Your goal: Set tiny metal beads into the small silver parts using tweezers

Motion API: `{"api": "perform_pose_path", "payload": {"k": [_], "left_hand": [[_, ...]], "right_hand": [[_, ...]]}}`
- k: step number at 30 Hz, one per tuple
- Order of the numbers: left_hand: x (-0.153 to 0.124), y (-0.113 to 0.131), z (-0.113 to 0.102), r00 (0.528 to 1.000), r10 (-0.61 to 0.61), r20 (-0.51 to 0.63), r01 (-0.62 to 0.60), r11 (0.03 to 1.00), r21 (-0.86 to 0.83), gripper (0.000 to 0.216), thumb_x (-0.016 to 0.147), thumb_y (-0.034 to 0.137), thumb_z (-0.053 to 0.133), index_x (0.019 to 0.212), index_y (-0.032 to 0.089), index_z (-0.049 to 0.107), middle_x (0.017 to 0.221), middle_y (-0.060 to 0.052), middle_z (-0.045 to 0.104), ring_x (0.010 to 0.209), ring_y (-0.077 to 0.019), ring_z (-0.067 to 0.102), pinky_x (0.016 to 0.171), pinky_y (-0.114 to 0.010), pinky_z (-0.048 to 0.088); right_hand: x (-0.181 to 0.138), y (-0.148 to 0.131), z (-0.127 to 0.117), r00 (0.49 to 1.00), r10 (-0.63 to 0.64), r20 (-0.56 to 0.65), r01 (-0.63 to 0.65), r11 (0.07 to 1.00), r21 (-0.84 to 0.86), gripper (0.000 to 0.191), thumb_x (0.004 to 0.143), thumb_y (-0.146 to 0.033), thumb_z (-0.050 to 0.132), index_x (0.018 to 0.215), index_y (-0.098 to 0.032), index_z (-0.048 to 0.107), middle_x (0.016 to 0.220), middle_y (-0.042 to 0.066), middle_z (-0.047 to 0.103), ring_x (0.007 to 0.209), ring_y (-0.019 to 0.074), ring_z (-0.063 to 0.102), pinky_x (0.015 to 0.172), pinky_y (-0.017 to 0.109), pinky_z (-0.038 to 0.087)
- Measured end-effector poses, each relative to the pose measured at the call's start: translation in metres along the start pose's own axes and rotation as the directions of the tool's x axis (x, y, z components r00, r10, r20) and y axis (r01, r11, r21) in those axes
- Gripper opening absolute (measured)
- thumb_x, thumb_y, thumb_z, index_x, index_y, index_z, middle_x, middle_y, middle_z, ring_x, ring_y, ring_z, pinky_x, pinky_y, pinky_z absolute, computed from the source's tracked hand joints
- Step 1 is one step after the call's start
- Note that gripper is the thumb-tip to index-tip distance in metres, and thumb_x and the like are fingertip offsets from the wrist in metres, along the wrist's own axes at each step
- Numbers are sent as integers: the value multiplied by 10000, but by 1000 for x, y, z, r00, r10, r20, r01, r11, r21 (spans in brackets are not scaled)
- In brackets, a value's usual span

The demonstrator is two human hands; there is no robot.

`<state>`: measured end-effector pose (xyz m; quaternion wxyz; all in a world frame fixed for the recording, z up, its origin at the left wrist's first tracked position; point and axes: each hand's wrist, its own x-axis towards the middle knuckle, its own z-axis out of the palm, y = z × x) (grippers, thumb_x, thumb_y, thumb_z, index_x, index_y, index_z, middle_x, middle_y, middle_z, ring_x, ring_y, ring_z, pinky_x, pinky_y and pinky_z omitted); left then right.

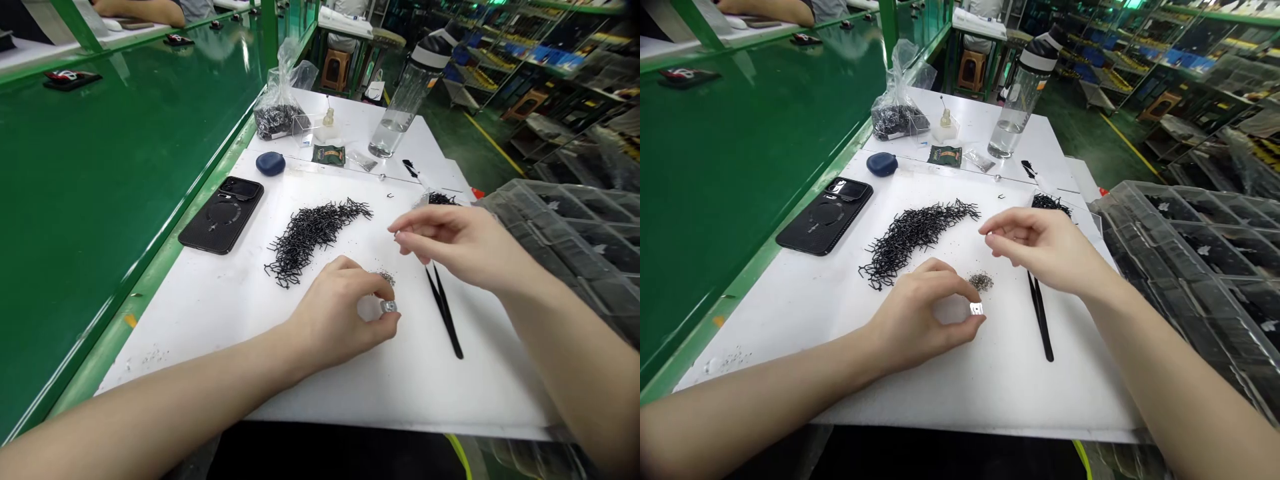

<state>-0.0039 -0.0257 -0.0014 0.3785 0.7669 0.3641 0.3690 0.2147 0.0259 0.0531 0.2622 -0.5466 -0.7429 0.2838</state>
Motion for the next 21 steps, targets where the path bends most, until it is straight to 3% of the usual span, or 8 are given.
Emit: {"api": "perform_pose_path", "payload": {"k": [4,8,13,18,21], "left_hand": [[2,5,-5,995,-77,-56,70,991,-116,138,808,154,771,938,199,772,991,-13,829,927,-182,752,917,-329,598],[8,11,-10,982,-175,-75,149,951,-270,126,847,212,786,958,176,737,1069,-60,838,1037,-204,797,968,-311,651],[15,14,-15,913,-407,26,337,715,-613,162,786,188,906,888,189,780,971,-6,861,945,-178,832,862,-203,679],[18,8,-17,874,-457,162,419,541,-729,166,811,175,909,952,242,853,978,23,864,968,-142,826,883,-142,659],[17,8,-17,867,-448,216,442,496,-747,171,828,160,893,964,260,864,960,26,864,966,-131,824,832,-95,644]], "right_hand": [[-28,11,6,976,-8,-219,68,961,269,86,870,-331,824,901,-258,789,708,-1,770,573,162,703,535,294,570],[-38,17,17,954,-24,-298,125,938,324,74,856,-262,844,905,-304,808,747,-17,786,604,179,742,518,305,599],[-43,12,24,940,-102,-326,224,904,363,253,845,-122,820,894,-370,830,834,-39,809,734,195,784,590,329,649],[-46,8,29,928,-218,-301,315,891,327,305,891,-82,753,979,-365,826,958,-32,807,864,194,769,674,344,655],[-48,6,31,910,-257,-327,354,891,285,270,888,-97,760,970,-347,819,1006,-12,795,943,214,755,728,370,658]]}}
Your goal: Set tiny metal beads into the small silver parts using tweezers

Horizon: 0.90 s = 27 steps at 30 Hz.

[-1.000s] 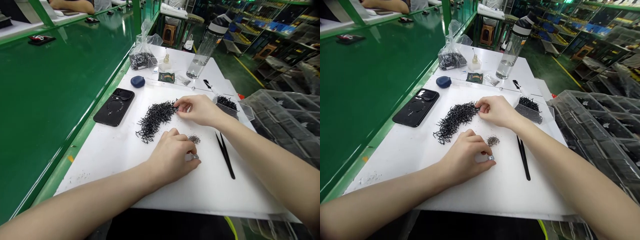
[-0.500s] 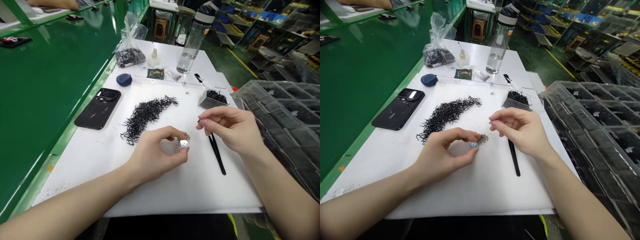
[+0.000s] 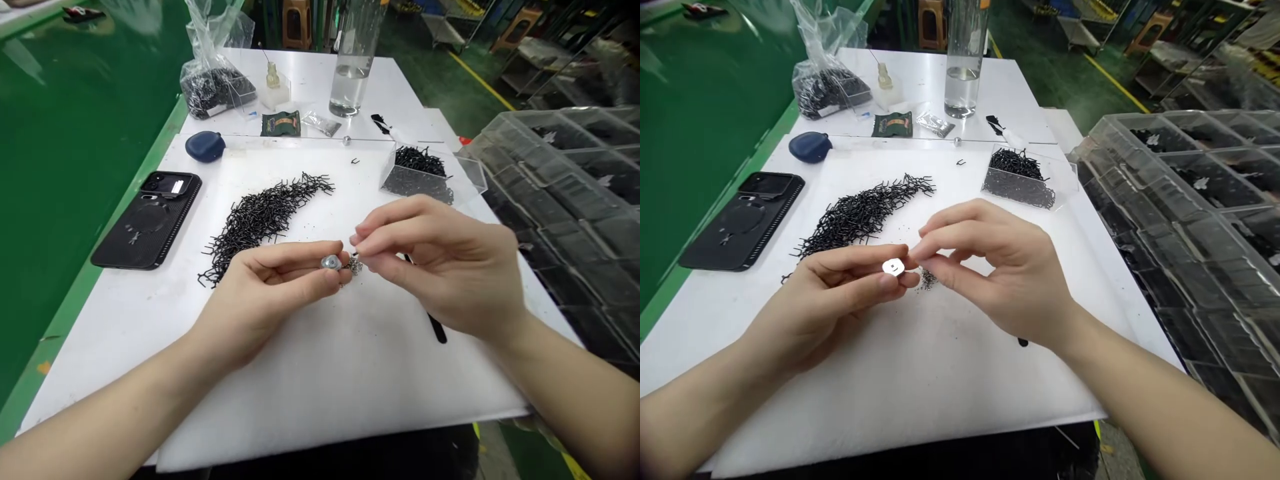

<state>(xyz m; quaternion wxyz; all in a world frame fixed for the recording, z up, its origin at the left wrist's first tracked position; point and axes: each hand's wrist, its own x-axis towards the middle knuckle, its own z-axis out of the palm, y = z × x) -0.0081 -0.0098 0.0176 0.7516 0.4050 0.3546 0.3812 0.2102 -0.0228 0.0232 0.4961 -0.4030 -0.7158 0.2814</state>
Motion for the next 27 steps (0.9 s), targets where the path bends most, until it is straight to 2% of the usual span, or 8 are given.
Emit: {"api": "perform_pose_path", "payload": {"k": [5,8,12,17,23,27], "left_hand": [[-2,-2,0,999,-13,38,11,999,36,216,856,162,874,1038,276,847,1007,12,863,945,-141,829,862,-144,663],[-1,-3,-1,999,-34,20,33,999,19,177,840,138,881,960,260,833,964,16,863,932,-145,831,865,-161,669],[1,-4,-2,1000,-17,16,16,998,62,141,828,192,902,928,278,852,975,27,864,946,-146,829,869,-145,660],[1,-5,-3,1000,-4,-11,6,988,154,159,827,272,913,971,324,870,1016,32,862,955,-137,823,868,-134,652],[-2,-3,-4,999,14,-34,-6,975,221,157,809,325,925,958,343,876,1065,34,856,1024,-169,813,924,-174,643],[-1,-4,-4,999,11,-30,-4,979,206,151,808,321,925,947,354,876,1061,46,855,1077,-177,804,941,-170,638]], "right_hand": [[-6,-5,4,996,-15,-89,11,999,-46,329,865,-90,788,1052,-361,794,978,-39,808,901,187,769,771,351,684],[-8,-8,7,992,-14,-124,13,1000,-7,437,816,-54,821,1143,-339,769,976,-47,816,887,168,788,802,317,708],[-9,-10,9,993,-34,-110,34,999,-3,426,825,-40,802,1132,-333,758,939,-40,824,830,176,803,774,313,721],[-13,-12,9,993,-45,-111,40,998,-53,574,831,-63,821,1299,-367,687,1008,-49,823,872,182,815,819,314,715],[-15,-14,10,994,-17,-105,5,994,-112,683,789,-27,832,1327,-422,688,932,-54,832,841,278,829,821,475,713],[-14,-12,9,995,-61,-80,50,990,-135,714,774,-10,830,1351,-401,678,942,-71,834,859,235,828,855,420,704]]}}
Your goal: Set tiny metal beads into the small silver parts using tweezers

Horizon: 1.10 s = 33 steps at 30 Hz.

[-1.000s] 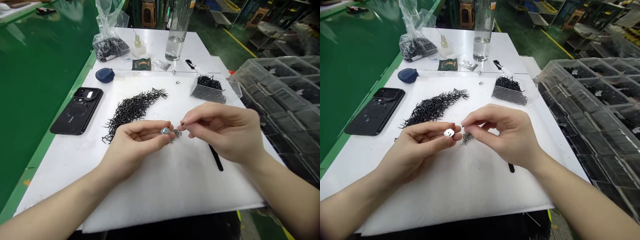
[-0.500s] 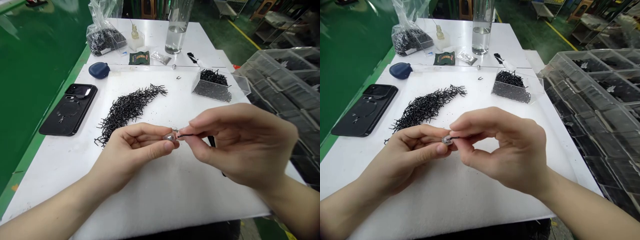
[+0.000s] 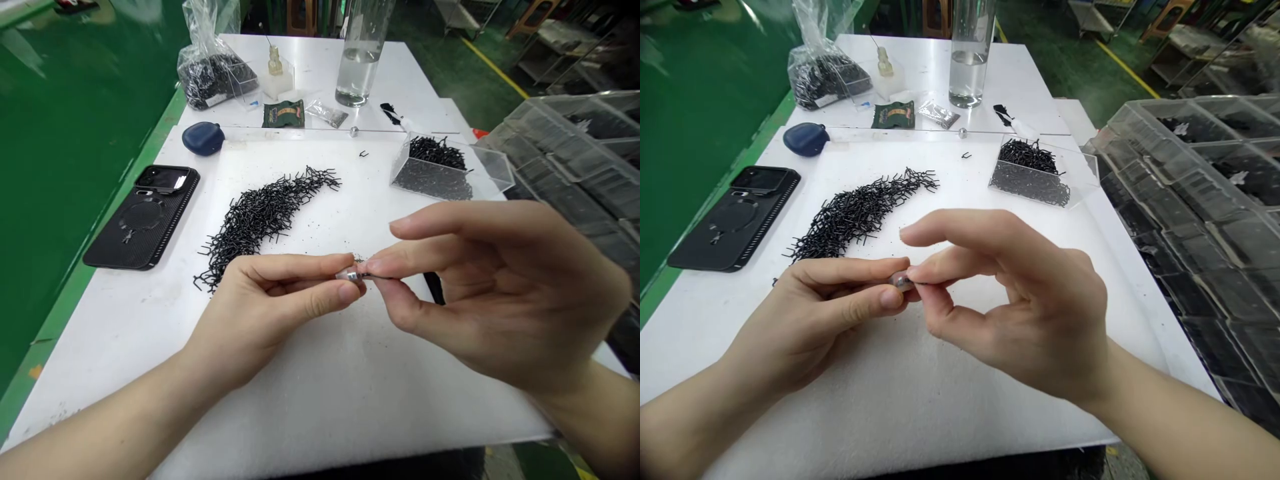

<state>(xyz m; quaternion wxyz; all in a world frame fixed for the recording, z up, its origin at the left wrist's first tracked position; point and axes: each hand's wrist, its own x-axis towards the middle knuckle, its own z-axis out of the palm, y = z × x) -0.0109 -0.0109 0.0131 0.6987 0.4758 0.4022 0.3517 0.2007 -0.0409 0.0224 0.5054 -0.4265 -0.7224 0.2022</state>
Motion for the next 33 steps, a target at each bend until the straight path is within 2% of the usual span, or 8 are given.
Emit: {"api": "perform_pose_path", "payload": {"k": [4,7,12,15,18,21,24,33], "left_hand": [[1,-1,0,1000,2,0,-2,1000,-23,159,802,302,930,941,356,875,1057,61,855,1034,-144,810,913,-124,630],[1,-1,-1,1000,-6,3,6,1000,-31,174,801,289,930,955,349,875,1050,58,855,997,-144,817,904,-130,636],[1,-1,0,1000,-19,-4,18,999,-30,192,805,263,923,968,354,874,1053,56,855,977,-148,820,926,-155,639],[1,-1,0,999,-31,-15,31,999,-24,189,789,295,936,958,355,875,1039,53,857,970,-151,822,917,-157,642],[0,-1,-1,999,-38,-3,38,999,-18,191,788,284,935,961,342,877,1032,45,858,957,-147,822,900,-141,638],[-1,-1,-3,999,-40,31,42,997,-58,188,806,234,917,956,338,877,971,45,862,913,-140,826,876,-144,647],[-3,0,-4,995,-70,73,77,992,-103,185,805,204,914,934,331,876,902,44,861,859,-136,827,841,-155,661],[0,2,-4,987,-118,105,134,978,-160,201,702,195,981,849,285,879,764,29,840,690,-94,780,668,-97,630]], "right_hand": [[1,3,-2,999,-47,25,48,999,-10,698,803,-16,811,1376,-381,654,953,-83,835,881,199,823,875,369,692],[1,3,-3,997,-62,38,63,998,-29,688,825,-28,802,1383,-400,647,979,-80,836,871,212,823,879,392,689],[-1,3,-3,999,-11,30,11,1000,-28,708,795,-46,824,1356,-446,664,972,-106,833,852,233,814,900,461,683],[0,2,-3,1000,-1,13,2,999,-53,602,796,-69,825,1266,-429,711,1009,-92,833,826,231,807,830,470,690],[2,1,-3,1000,-21,7,21,998,-58,430,787,-71,830,1101,-352,743,973,-69,833,787,196,801,742,408,699],[4,1,-3,998,-51,21,51,998,-30,328,766,-45,828,982,-272,731,895,-42,824,781,163,803,710,319,698],[6,3,-3,997,-78,25,77,996,38,317,736,-5,821,928,-237,720,834,-37,812,774,162,810,706,273,701],[6,10,-2,992,-66,108,42,976,212,355,756,41,776,954,-249,722,850,-12,778,753,195,785,695,363,711]]}}
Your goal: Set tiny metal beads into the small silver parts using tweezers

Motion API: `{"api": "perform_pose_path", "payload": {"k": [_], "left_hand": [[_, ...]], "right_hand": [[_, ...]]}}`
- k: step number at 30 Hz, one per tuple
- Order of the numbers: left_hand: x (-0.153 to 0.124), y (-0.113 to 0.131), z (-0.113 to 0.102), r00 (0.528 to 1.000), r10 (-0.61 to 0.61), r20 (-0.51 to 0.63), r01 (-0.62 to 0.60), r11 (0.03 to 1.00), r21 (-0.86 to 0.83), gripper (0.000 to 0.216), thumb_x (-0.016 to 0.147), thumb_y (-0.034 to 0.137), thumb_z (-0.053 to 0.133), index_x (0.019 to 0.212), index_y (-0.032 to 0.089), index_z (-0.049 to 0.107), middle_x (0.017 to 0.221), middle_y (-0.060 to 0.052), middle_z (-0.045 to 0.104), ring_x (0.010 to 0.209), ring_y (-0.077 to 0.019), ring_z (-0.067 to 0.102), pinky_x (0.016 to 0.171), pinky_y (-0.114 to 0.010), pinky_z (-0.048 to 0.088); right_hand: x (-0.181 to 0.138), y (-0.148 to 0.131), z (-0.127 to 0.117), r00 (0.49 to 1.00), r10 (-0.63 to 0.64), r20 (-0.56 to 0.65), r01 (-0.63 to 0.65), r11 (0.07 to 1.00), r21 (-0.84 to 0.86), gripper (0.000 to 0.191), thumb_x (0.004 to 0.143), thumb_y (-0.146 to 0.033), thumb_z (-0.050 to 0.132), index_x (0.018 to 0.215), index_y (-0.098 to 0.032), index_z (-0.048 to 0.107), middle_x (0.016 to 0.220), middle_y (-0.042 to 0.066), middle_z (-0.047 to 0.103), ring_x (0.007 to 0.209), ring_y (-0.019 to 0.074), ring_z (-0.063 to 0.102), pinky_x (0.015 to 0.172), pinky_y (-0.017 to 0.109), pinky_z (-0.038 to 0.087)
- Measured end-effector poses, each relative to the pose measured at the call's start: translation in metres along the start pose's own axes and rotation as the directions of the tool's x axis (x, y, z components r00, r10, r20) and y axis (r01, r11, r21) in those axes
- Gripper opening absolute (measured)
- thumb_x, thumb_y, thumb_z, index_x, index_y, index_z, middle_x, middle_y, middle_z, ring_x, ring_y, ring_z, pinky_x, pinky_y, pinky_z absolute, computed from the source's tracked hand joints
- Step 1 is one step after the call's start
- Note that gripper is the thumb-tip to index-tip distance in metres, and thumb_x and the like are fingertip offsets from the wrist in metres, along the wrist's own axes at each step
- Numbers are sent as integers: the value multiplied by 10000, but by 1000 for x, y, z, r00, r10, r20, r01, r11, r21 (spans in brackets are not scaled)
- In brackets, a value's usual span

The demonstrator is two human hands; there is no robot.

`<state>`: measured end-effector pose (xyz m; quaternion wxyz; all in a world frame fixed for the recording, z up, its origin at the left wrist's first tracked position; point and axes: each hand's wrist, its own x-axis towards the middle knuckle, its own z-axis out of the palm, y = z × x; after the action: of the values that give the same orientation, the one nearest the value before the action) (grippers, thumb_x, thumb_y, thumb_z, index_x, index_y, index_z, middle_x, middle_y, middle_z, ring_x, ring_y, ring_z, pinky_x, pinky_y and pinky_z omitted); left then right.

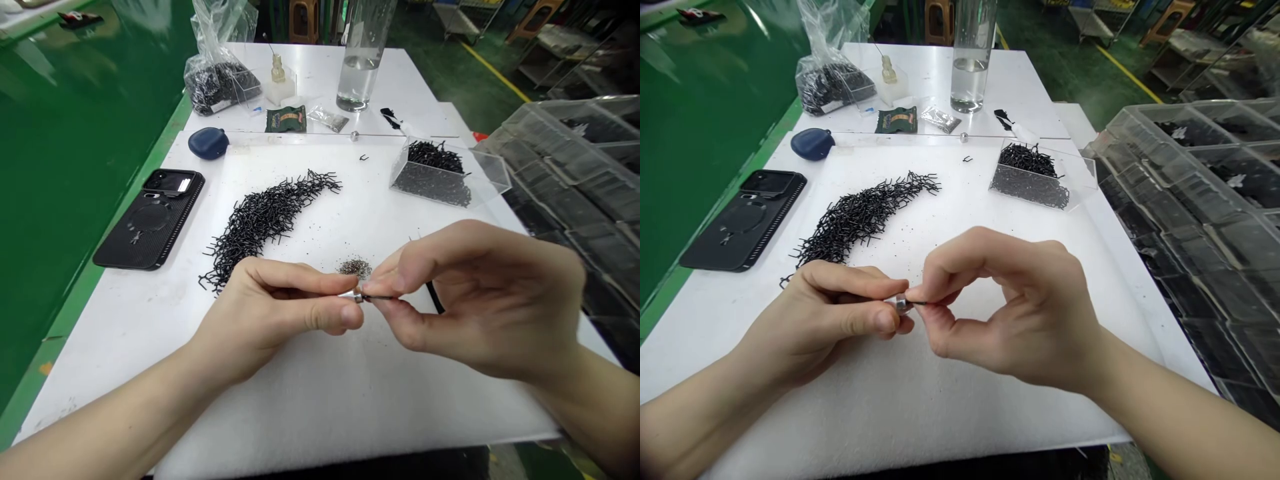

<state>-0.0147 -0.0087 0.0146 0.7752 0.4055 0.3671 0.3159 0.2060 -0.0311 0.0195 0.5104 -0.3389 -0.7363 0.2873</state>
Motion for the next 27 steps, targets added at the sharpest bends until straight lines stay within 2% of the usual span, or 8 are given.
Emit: {"api": "perform_pose_path", "payload": {"k": [15,23,27], "left_hand": [[0,-1,-1,999,35,31,-36,999,13,193,700,177,978,841,266,880,766,17,839,681,-102,778,671,-121,650],[-2,-2,1,1000,19,10,-19,1000,18,178,709,194,978,841,262,879,754,8,837,682,-105,780,683,-127,650],[-2,-1,1,1000,25,2,-25,999,21,199,709,177,975,860,264,878,789,13,847,696,-101,782,703,-129,652]], "right_hand": [[0,1,-2,996,-27,86,20,996,84,311,784,51,765,886,-236,704,836,-3,764,764,184,769,700,336,680],[1,5,-3,996,-22,91,14,997,80,323,786,29,771,898,-267,703,841,-18,762,744,190,763,640,360,668],[0,8,-2,998,-25,53,21,998,67,320,783,19,781,904,-269,713,840,-13,760,745,204,764,643,383,671]]}}
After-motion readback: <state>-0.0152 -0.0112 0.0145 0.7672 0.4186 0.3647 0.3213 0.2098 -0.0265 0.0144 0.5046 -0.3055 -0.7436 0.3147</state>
